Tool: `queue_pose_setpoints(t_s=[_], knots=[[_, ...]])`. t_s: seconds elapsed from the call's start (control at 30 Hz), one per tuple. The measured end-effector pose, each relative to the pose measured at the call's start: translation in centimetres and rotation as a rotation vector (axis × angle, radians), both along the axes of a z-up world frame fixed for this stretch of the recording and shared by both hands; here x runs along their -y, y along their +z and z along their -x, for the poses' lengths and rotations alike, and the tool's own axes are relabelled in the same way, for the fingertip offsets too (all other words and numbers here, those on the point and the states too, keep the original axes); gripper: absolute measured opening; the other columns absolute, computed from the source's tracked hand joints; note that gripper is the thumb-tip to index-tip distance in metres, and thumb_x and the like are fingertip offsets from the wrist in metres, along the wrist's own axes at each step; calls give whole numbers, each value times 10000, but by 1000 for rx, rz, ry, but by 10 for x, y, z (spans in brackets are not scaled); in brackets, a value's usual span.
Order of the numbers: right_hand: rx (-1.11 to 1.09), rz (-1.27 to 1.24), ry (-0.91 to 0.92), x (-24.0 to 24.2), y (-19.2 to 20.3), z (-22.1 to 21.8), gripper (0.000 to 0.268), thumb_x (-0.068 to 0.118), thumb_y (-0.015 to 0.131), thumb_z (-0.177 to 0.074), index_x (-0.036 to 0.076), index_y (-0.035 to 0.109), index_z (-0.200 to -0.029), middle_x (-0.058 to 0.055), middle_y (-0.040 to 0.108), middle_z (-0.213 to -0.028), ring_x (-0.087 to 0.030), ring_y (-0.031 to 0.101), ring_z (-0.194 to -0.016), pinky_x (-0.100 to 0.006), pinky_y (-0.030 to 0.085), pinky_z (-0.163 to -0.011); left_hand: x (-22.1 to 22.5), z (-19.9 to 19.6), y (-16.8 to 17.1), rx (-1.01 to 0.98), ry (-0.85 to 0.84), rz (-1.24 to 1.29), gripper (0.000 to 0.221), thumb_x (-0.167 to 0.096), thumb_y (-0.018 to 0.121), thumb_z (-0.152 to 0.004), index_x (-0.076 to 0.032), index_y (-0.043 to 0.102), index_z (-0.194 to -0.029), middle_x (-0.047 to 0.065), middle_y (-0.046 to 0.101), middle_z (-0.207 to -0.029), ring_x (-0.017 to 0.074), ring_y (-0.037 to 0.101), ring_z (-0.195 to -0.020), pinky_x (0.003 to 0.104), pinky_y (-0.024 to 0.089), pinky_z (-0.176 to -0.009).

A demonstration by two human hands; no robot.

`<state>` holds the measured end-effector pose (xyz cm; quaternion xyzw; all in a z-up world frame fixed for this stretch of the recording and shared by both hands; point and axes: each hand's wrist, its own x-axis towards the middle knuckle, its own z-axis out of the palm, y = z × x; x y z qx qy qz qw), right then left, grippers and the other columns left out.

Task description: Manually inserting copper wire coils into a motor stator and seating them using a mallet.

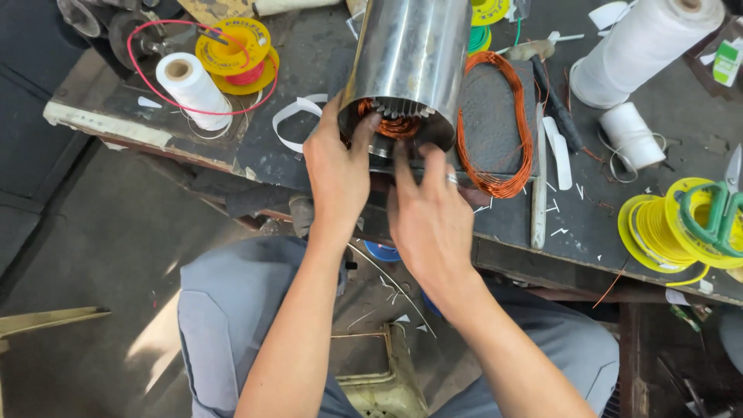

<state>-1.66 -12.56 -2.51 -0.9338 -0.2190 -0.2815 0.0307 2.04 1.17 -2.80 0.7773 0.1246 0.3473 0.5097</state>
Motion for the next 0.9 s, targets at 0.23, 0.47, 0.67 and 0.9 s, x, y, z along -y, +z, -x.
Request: queue_pose_setpoints(t_s=[0.23,0.47,0.67,0.9], knots=[[-121,-1,163,10,2,12,631,124,608,-994,-12,514,-1603,-99,387,-1754,-269,713,-617,-416,487,-415,-23,5,-1,11,-334,-41,680,-26,612,-1105,-66,266,-1689,157,478,-1719,357,421,-1637,433,392,-1328],[97,508,-66,11,-14,-11,875,167,635,-849,147,460,-1706,-70,274,-1801,-139,549,-362,-343,387,-374,-13,-1,-1,-10,-199,-15,609,-35,646,-1034,-116,451,-1605,154,695,-1527,344,680,-1424,369,552,-1116],[126,603,-9,7,-17,-24,866,205,640,-858,22,433,-1679,-225,351,-1731,-94,535,-393,-307,435,-354,0,-12,-3,110,-67,-62,531,99,601,-1009,-12,544,-1526,186,654,-1543,333,616,-1483,402,506,-1256],[39,163,148,10,1,-41,594,113,600,-972,109,582,-1566,-58,640,-1461,-311,736,-623,-448,570,-439,-3,-7,5,73,-97,-60,484,-5,637,-998,-14,578,-1478,203,706,-1467,368,685,-1384,422,544,-1167]])
